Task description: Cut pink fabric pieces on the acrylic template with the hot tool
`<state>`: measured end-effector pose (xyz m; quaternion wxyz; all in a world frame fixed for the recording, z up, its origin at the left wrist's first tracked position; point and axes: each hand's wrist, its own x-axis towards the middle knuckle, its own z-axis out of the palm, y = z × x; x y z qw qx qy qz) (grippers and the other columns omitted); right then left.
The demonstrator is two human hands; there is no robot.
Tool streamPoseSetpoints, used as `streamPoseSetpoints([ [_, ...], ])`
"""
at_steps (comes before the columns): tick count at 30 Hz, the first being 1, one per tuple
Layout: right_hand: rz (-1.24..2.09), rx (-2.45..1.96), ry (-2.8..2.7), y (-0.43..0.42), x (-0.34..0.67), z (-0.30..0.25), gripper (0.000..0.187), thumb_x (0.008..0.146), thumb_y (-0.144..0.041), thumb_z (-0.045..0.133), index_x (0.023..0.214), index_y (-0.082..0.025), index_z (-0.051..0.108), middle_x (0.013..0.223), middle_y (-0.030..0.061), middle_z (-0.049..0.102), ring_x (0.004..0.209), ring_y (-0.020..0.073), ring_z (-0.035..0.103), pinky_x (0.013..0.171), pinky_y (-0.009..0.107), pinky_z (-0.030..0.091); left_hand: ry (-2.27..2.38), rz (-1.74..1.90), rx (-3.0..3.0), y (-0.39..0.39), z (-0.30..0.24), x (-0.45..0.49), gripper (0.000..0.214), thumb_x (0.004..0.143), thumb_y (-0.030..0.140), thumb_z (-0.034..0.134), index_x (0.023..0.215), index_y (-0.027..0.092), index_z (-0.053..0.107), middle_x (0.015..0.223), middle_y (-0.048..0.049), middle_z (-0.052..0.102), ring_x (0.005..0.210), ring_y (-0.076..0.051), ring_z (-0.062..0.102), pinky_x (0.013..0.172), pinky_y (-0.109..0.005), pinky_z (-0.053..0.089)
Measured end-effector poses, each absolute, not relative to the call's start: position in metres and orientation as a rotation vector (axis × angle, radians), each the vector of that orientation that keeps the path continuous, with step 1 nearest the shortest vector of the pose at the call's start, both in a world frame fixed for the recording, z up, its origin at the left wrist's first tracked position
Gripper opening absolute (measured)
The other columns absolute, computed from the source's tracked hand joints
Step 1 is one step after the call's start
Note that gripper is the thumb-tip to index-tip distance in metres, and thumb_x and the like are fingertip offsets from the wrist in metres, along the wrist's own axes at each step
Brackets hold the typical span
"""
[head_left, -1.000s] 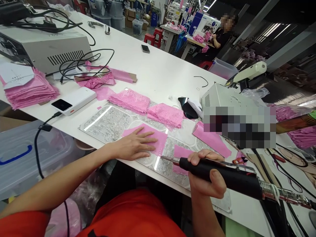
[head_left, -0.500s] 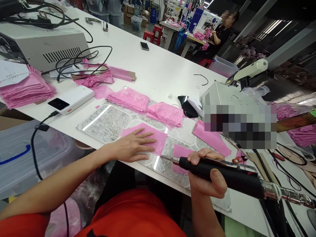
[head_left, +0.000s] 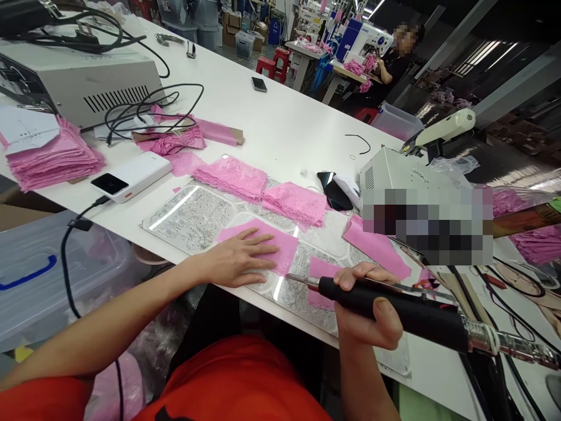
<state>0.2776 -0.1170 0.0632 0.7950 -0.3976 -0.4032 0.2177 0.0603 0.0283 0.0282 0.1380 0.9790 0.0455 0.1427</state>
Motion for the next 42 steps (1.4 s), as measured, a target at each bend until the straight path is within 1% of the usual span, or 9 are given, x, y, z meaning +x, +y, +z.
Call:
streamPoseSetpoints([
  [6,0.483,-0.821,-0.866,-0.116,0.277,0.063,0.022,0.071,-0.029,0.052,0.089,-0.021,0.063,0.08,0.0009,0.056,0.056,0.0115,0.053,0.053,0.031,0.046,0.128,0.415,2.839,0.028,0.029,0.06,0.036,0.097,0.042,0.051,0.125,0.024,0.064,0.144,-0.0065,0.052,0.143,-0.029,0.033,0.12,-0.048,0.017],
  [12,0.48,-0.837,-0.885,-0.116,0.278,0.063,0.016,0.072,-0.027,0.054,0.083,-0.021,0.062,0.077,0.0002,0.057,0.055,0.0119,0.054,0.052,0.031,0.047,0.135,0.426,2.835,0.028,0.026,0.06,0.035,0.097,0.043,0.051,0.124,0.024,0.064,0.143,-0.0067,0.053,0.143,-0.029,0.034,0.12,-0.048,0.018],
  [17,0.477,-0.82,-0.891,-0.114,0.277,0.063,0.015,0.072,-0.025,0.054,0.083,-0.02,0.062,0.077,-0.0001,0.059,0.055,0.0117,0.055,0.052,0.031,0.048,0.118,0.462,2.775,0.028,0.029,0.06,0.036,0.096,0.041,0.053,0.125,0.022,0.063,0.142,-0.0095,0.054,0.142,-0.03,0.036,0.119,-0.051,0.022],
  [21,0.45,-0.823,-0.862,-0.111,0.28,0.066,0.018,0.069,-0.024,0.052,0.083,-0.019,0.063,0.076,0.0,0.059,0.054,0.0116,0.055,0.053,0.032,0.048,0.175,0.669,2.626,0.033,0.043,0.049,0.036,0.097,0.031,0.05,0.13,0.019,0.059,0.143,-0.0114,0.053,0.142,-0.026,0.036,0.117,-0.047,0.032],
  [23,0.41,-0.813,-0.843,-0.108,0.281,0.069,0.02,0.067,-0.024,0.051,0.082,-0.018,0.064,0.075,0.0002,0.059,0.052,0.0117,0.055,0.052,0.032,0.048,0.247,0.709,2.621,0.041,0.048,0.036,0.036,0.097,0.024,0.047,0.131,0.021,0.058,0.144,-0.0097,0.052,0.143,-0.026,0.035,0.117,-0.048,0.03],
  [28,0.394,-0.782,-0.821,-0.096,0.273,0.075,0.022,0.065,-0.025,0.051,0.08,-0.018,0.065,0.074,0.0,0.059,0.05,0.0112,0.054,0.05,0.031,0.046,0.414,0.49,2.736,0.065,0.041,-0.005,0.043,0.091,0.015,0.042,0.129,0.025,0.06,0.146,-0.0073,0.049,0.143,-0.03,0.033,0.117,-0.057,0.023],
  [33,0.468,-0.767,-0.84,-0.076,0.25,0.075,0.019,0.068,-0.026,0.053,0.083,-0.02,0.064,0.078,-0.0008,0.061,0.053,0.0108,0.055,0.054,0.032,0.048,0.497,0.395,2.735,0.073,0.033,-0.025,0.045,0.091,0.012,0.041,0.129,0.025,0.061,0.149,-0.0073,0.046,0.145,-0.03,0.029,0.116,-0.055,0.024],
  [38,0.531,-0.731,-0.854,-0.05,0.22,0.076,0.018,0.069,-0.026,0.054,0.083,-0.02,0.063,0.08,-0.0011,0.06,0.055,0.0105,0.055,0.057,0.033,0.049,0.481,0.425,2.75,0.073,0.028,-0.025,0.047,0.089,0.006,0.04,0.126,0.023,0.063,0.146,-0.009,0.048,0.143,-0.032,0.032,0.113,-0.058,0.029],
  [42,0.543,-0.71,-0.898,-0.035,0.197,0.075,0.016,0.07,-0.026,0.053,0.083,-0.02,0.061,0.081,-0.0012,0.059,0.054,0.0102,0.054,0.055,0.032,0.048,0.478,0.456,2.743,0.076,0.023,-0.025,0.052,0.083,-0.001,0.043,0.122,0.024,0.066,0.147,-0.0074,0.048,0.143,-0.032,0.032,0.113,-0.057,0.03],
])
